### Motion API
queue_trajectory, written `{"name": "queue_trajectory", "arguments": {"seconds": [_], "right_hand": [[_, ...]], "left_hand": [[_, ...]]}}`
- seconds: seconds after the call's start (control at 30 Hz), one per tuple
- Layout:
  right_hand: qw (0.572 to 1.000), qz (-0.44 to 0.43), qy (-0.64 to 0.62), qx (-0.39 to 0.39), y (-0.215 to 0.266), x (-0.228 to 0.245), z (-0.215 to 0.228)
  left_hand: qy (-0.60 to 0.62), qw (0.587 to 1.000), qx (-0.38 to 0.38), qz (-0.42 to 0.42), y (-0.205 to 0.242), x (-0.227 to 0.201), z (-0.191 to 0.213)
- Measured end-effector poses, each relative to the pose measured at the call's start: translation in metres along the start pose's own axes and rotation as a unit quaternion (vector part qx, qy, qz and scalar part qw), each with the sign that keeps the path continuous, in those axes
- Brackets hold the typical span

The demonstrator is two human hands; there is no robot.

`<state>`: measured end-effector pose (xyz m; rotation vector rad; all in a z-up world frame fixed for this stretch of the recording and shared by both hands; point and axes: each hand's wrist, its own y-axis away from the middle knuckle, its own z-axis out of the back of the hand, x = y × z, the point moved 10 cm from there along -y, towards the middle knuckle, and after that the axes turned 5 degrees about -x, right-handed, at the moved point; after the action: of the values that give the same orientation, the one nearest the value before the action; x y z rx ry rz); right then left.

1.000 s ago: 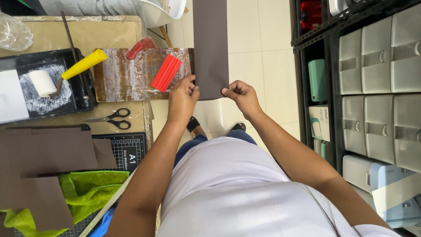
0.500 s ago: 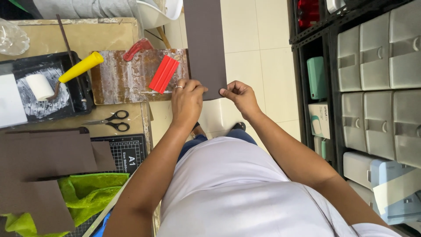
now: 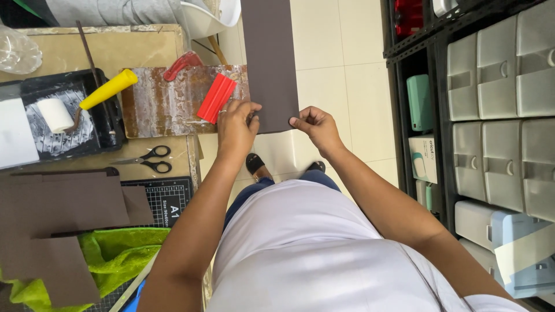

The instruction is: A person is seen applying glue to cardboard pieces using a roller and then smoothing paper over them with a red scraper tool to ensure a flat finish.

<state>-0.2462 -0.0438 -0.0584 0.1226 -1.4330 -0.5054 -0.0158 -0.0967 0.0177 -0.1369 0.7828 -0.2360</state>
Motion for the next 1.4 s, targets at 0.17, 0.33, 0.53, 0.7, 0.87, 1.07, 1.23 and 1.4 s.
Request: {"name": "queue_trajectory", "arguments": {"seconds": [0.17,0.33,0.53,0.7,0.87,1.07,1.23,1.4], "right_hand": [[1.0,-0.001,0.004,-0.003,-0.002,-0.003,0.001],[1.0,0.001,-0.001,-0.003,-0.004,-0.006,0.002],[1.0,0.019,0.011,0.007,-0.004,-0.004,0.001],[1.0,0.026,0.012,0.004,-0.003,-0.001,0.001],[1.0,0.029,0.01,0.002,-0.004,-0.002,0.0],[1.0,0.03,0.001,-0.002,-0.003,-0.001,0.001],[0.999,0.033,0.006,-0.003,0.001,0.004,0.002],[0.999,0.035,0.02,-0.001,0.001,0.005,0.003]], "left_hand": [[0.055,0.998,-0.01,0.031,-0.004,0.006,0.011],[0.054,0.997,-0.046,-0.028,0.002,-0.005,0.023],[0.051,0.986,0.009,-0.156,0.012,-0.056,-0.005],[0.003,0.987,0.071,-0.144,0.025,-0.036,-0.04],[-0.012,0.986,0.043,-0.16,0.025,-0.042,-0.035],[-0.06,0.986,0.003,-0.153,0.026,-0.049,-0.035],[-0.034,0.987,0.014,-0.155,0.027,-0.043,-0.036],[-0.007,0.988,0.018,-0.155,0.024,-0.047,-0.024]]}}
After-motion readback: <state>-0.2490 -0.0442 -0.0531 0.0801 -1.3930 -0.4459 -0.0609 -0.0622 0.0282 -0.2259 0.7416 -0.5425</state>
